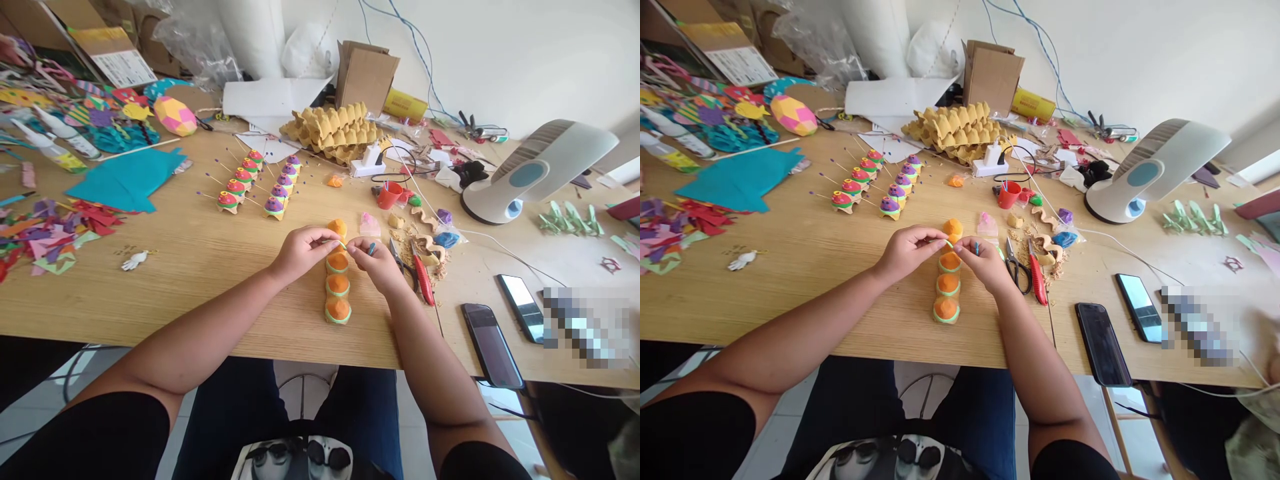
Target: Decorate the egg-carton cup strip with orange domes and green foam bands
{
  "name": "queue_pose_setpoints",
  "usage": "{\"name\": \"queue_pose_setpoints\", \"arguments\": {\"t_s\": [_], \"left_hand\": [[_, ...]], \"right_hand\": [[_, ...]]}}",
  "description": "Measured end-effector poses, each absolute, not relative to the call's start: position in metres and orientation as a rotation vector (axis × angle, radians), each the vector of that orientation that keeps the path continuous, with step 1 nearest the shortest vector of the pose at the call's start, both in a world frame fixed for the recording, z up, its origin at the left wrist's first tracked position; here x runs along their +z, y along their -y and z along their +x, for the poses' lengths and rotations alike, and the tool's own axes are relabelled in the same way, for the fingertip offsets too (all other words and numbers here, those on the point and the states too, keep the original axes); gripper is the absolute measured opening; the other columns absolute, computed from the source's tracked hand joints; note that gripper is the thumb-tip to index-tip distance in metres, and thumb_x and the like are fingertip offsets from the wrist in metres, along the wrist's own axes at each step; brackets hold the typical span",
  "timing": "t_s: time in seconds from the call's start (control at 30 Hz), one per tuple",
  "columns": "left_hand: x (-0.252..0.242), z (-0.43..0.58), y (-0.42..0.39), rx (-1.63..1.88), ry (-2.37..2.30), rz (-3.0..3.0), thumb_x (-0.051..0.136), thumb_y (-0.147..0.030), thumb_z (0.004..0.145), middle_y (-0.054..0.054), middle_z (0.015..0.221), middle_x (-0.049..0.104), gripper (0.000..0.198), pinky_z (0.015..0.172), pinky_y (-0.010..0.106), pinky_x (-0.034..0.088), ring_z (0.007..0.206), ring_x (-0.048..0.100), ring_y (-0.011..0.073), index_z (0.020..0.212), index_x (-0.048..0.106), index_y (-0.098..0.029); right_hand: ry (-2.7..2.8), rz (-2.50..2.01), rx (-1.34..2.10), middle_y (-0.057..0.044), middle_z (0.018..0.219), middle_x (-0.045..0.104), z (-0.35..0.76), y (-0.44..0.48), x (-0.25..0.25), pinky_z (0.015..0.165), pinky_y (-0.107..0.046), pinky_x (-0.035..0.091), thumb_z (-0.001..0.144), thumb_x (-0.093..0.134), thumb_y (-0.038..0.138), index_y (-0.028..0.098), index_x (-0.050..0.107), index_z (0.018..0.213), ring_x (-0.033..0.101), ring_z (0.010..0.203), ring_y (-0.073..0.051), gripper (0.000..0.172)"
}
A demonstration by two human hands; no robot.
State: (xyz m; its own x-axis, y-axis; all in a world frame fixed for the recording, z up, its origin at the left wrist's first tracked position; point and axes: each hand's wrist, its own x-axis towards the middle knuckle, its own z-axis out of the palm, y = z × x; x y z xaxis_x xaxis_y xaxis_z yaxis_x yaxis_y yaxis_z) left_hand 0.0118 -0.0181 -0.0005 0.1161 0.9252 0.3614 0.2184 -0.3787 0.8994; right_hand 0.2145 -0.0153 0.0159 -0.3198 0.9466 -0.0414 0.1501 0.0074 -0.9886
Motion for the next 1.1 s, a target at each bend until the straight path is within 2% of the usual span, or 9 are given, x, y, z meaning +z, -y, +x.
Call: {"name": "queue_pose_setpoints", "arguments": {"t_s": [0.13,0.27,0.47,0.57,0.73,0.87,1.1], "left_hand": [[-0.003,0.012,0.017,1.297,-1.084,1.598,0.075,-0.046,0.085,0.008,0.104,0.079,0.031,0.085,0.034,0.059,0.093,0.073,0.0216,0.100,0.078,-0.019],[-0.002,0.013,0.017,1.294,-1.076,1.560,0.076,-0.046,0.083,0.008,0.102,0.080,0.033,0.085,0.035,0.059,0.092,0.073,0.0218,0.099,0.078,-0.018],[0.002,0.012,0.016,1.274,-1.057,1.503,0.079,-0.046,0.081,0.008,0.101,0.079,0.033,0.082,0.034,0.058,0.089,0.072,0.0204,0.099,0.079,-0.018],[0.000,0.011,0.014,1.226,-1.018,1.438,0.078,-0.047,0.082,0.009,0.103,0.079,0.038,0.082,0.034,0.058,0.088,0.071,0.0198,0.105,0.079,-0.018],[-0.006,0.009,0.011,1.224,-0.984,1.412,0.073,-0.045,0.086,0.008,0.101,0.078,0.038,0.081,0.033,0.058,0.084,0.069,0.0172,0.111,0.079,-0.017],[-0.005,0.009,0.010,1.233,-1.002,1.455,0.072,-0.042,0.087,0.009,0.106,0.077,0.034,0.082,0.032,0.057,0.086,0.068,0.0172,0.110,0.079,-0.017],[-0.009,0.009,0.009,1.260,-0.969,1.364,0.075,-0.037,0.085,0.008,0.107,0.076,0.031,0.081,0.030,0.055,0.089,0.068,0.0163,0.109,0.077,-0.017]], "right_hand": [[1.575,-1.148,1.448,0.004,0.066,0.051,0.213,0.017,0.017,0.055,-0.026,0.031,0.075,0.074,0.066,0.018,0.069,0.095,0.040,0.060,-0.010,0.052],[1.557,-1.163,1.425,0.004,0.065,0.049,0.212,0.016,0.016,0.055,-0.027,0.030,0.072,0.078,0.064,0.018,0.068,0.087,0.038,0.060,-0.010,0.050],[1.499,-1.178,1.366,0.007,0.061,0.041,0.216,0.013,0.010,0.053,-0.027,0.023,0.078,0.073,0.062,0.019,0.068,0.089,0.032,0.057,-0.009,0.045],[1.513,-1.185,1.340,0.007,0.060,0.038,0.217,0.012,0.008,0.053,-0.027,0.022,0.082,0.068,0.063,0.018,0.069,0.089,0.030,0.055,-0.009,0.046],[1.478,-1.179,1.320,0.004,0.065,0.050,0.217,0.011,0.007,0.054,-0.028,0.024,0.085,0.067,0.057,0.018,0.069,0.083,0.033,0.056,-0.009,0.040],[1.407,-1.168,1.377,0.002,0.075,0.063,0.218,0.008,0.005,0.055,-0.027,0.026,0.078,0.076,0.048,0.019,0.075,0.090,0.037,0.059,-0.008,0.032],[1.143,-1.135,1.541,0.000,0.080,0.072,0.218,0.006,0.005,0.053,-0.027,0.021,0.063,0.087,0.043,0.023,0.079,0.098,0.032,0.056,-0.006,0.041]]}}
